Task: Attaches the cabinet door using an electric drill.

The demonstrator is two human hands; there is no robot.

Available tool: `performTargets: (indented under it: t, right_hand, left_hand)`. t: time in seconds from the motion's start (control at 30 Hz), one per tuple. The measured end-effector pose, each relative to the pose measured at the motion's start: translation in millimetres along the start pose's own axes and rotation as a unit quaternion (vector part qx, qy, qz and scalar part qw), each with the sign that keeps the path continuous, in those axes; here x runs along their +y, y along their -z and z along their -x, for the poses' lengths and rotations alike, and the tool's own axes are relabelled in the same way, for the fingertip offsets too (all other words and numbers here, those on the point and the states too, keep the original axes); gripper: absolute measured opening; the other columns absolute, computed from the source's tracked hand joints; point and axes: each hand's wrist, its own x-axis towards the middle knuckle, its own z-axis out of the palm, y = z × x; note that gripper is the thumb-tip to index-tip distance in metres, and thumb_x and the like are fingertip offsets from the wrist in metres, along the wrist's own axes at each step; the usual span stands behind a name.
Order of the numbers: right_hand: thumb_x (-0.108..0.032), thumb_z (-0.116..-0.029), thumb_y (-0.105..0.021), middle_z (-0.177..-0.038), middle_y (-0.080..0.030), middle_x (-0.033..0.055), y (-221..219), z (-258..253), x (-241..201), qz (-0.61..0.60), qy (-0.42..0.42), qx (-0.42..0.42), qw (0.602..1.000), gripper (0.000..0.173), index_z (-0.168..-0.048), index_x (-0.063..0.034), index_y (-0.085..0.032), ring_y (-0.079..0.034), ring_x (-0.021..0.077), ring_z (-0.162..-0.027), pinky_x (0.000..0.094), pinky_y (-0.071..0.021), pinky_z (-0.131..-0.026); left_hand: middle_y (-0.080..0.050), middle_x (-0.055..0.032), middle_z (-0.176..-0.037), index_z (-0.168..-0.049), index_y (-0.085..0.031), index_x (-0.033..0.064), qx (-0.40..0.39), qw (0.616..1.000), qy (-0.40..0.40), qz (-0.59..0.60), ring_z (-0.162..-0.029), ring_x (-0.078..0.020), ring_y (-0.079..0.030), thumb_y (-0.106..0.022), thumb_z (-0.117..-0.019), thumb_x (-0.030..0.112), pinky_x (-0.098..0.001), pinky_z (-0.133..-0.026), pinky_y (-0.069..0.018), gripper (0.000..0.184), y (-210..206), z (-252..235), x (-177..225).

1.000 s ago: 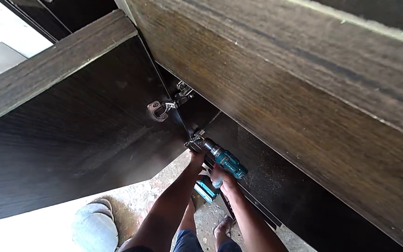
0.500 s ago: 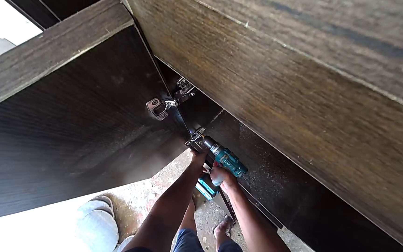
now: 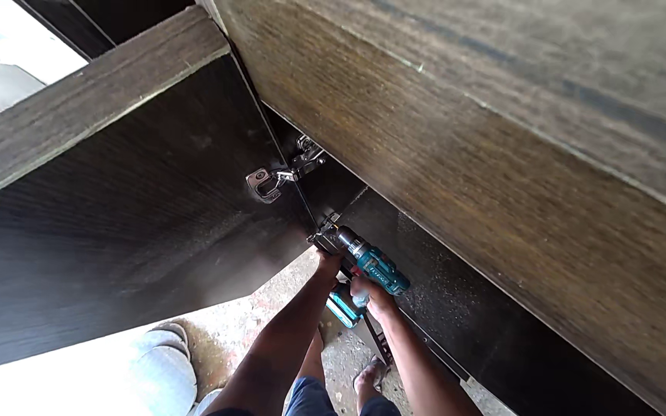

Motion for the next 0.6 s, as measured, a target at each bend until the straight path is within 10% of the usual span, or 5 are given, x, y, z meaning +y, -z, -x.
performTargets:
  t: [0.07,0.23,0.4,0.6]
  right_hand:
    - [-0.017,-0.0872,-0.068,-0.072,-0.063,-0.0025,0,4,0,0.014,0.004,-0.010,1.000,0.035,-0.119,-0.0023,-0.064,-0.062,0.0088,-0.063,0.0272,-0.0568,-0.066]
    - [-0.015,-0.0838,-0.068,-0.064,-0.060,-0.0022,-7,6,2,0.004,0.012,0.033,0.999,0.012,-0.091,-0.0057,-0.065,-0.060,0.0094,-0.058,0.0271,-0.0561,-0.064]
    - [-0.018,-0.0891,-0.069,-0.071,-0.061,-0.0019,-3,20,-12,0.037,0.026,0.013,0.999,0.036,-0.119,0.0013,-0.064,-0.059,0.0082,-0.061,0.0266,-0.0556,-0.064]
    - [-0.023,-0.0838,-0.081,-0.094,-0.073,0.0093,5,110,-55,0.218,0.080,0.100,0.968,0.055,-0.128,0.0034,-0.062,-0.068,0.0156,-0.077,0.0342,-0.0603,-0.076]
  left_hand:
    - [-0.048,-0.0269,-0.145,-0.157,-0.010,0.0029,0.002,1.000,0.002,-0.021,-0.128,-0.0324,-0.057,-0.073,-0.0967,0.022,-0.0474,-0.105,-0.0497,0.090,1,1,-3]
    - [-0.048,-0.0270,-0.146,-0.157,-0.012,0.0017,0.012,0.999,-0.008,-0.044,-0.130,-0.0331,-0.056,-0.074,-0.0963,0.025,-0.0475,-0.107,-0.0488,0.090,-1,3,-2]
    - [-0.053,-0.0263,-0.140,-0.157,-0.020,0.0027,0.015,0.995,0.028,-0.098,-0.123,-0.0357,-0.058,-0.075,-0.0948,0.035,-0.0528,-0.097,-0.0522,0.089,4,-7,-11]
    - [-0.041,-0.0333,-0.152,-0.160,-0.013,-0.0023,0.048,0.935,-0.058,-0.347,-0.139,-0.0455,-0.046,-0.080,-0.0872,0.045,-0.0571,-0.115,-0.0402,0.110,16,40,0]
